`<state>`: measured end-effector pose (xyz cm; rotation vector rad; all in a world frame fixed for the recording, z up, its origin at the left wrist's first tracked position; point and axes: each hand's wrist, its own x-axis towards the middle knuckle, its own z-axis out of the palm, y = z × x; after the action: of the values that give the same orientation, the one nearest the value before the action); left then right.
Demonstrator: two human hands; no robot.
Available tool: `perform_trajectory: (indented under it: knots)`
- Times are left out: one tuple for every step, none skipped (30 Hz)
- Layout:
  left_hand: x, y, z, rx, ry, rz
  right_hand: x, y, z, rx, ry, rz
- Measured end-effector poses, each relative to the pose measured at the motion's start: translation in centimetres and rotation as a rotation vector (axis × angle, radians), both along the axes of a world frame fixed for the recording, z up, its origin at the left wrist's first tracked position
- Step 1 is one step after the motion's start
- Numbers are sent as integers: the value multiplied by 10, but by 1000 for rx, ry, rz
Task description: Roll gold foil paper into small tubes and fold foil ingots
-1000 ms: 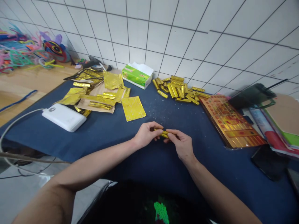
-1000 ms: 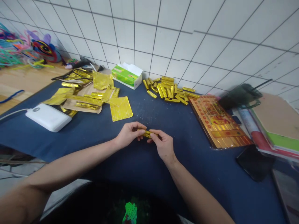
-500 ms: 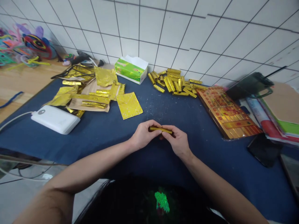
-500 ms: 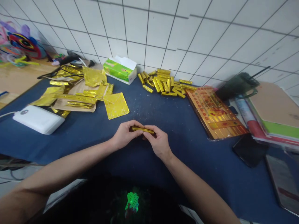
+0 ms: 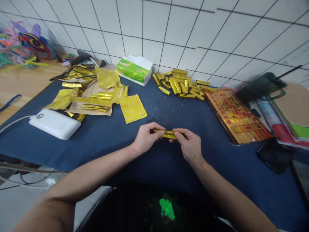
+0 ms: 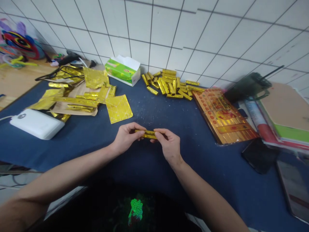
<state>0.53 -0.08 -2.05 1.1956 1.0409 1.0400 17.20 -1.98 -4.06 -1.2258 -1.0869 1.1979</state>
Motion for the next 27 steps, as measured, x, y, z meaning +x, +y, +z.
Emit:
perform_trajectory:
  knots:
    - [0,0,0,4,3,3,0,0,0,9,0,-10]
    - [-1,0,1,9,7,6,0,-1,1,23,-11,-20]
    - [-1,1,1,17,9,10,-1,-1,3,42,-33,-28]
    - [-1,1,2,29,11,18,-1,-2,5,66,-57,-35]
    - [-2,1,3,44,11,28,-2,-3,7,94,-80,-36]
    - [-2,2,3,63,7,41,-2,-4,9,123,-98,-31]
    - [-2,2,4,80,3,50,-2,-4,11,148,-110,-20]
    - [-2,2,4,94,-2,54,-3,-5,12,168,-117,-7]
    - [-2,2,4,103,-7,51,-3,-5,12,179,-122,4]
    - [-2,2,4,107,-11,43,-3,-6,13,180,-128,11]
    - [-2,3,3,107,-15,31,-3,-6,12,173,-136,16]
    - [-2,3,3,104,-17,17,-3,-6,12,164,-143,15]
    - [-2,3,2,99,-15,6,-3,-6,11,155,-152,12]
    - [-2,3,2,92,-9,-2,-3,-6,11,149,-161,11]
    - [-2,3,2,84,2,-9,-3,-6,11,149,-168,13]
    - [-2,3,2,75,18,-16,-3,-7,11,154,-174,17]
    - [-3,3,2,67,38,-24,-3,-7,11,163,-177,22]
    - [-3,3,2,62,60,-30,-3,-7,11,171,-181,29]
    - [-3,3,3,60,79,-36,-3,-7,12,178,-184,35]
    - [-4,3,3,59,96,-40,-3,-8,12,184,-188,40]
    - [-4,3,4,60,107,-42,-3,-8,13,184,-190,44]
    - [-4,2,4,61,111,-41,-3,-8,13,178,-188,46]
    - [-4,2,4,65,107,-43,-3,-9,14,168,-185,48]
    - [-4,1,4,70,99,-51,-4,-9,14,156,-184,57]
    - [-3,1,4,78,91,-65,-4,-9,14,151,-189,70]
    - [-3,1,3,87,85,-82,-4,-10,15,151,-201,90]
    - [-3,0,3,95,84,-98,-4,-10,15,160,-218,110]
